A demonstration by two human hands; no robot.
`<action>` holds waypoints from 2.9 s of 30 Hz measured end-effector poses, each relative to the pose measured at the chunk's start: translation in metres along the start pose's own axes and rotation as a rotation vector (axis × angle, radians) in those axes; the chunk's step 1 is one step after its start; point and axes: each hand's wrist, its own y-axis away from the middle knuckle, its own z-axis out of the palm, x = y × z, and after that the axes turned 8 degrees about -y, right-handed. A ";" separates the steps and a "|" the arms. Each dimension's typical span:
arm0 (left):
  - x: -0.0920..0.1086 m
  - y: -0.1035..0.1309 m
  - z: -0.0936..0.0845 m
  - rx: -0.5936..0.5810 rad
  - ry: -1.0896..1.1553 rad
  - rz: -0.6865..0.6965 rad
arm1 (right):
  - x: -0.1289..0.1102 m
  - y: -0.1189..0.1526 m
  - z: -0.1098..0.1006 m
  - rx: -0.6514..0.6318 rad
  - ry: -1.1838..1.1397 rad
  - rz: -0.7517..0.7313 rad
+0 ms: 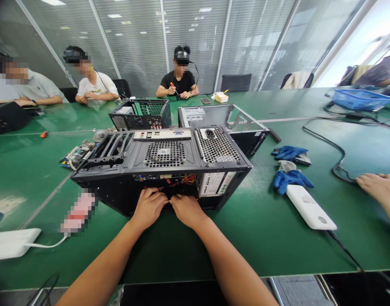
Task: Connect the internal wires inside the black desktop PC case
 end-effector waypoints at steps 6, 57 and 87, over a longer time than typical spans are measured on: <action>0.000 0.000 0.000 -0.003 0.005 -0.001 | -0.001 0.000 -0.001 0.003 0.016 -0.001; -0.001 -0.001 0.001 -0.001 -0.011 0.013 | -0.001 -0.001 0.000 0.016 0.043 -0.016; -0.001 0.000 0.002 -0.023 -0.043 0.022 | 0.002 0.000 0.000 -0.006 0.000 -0.026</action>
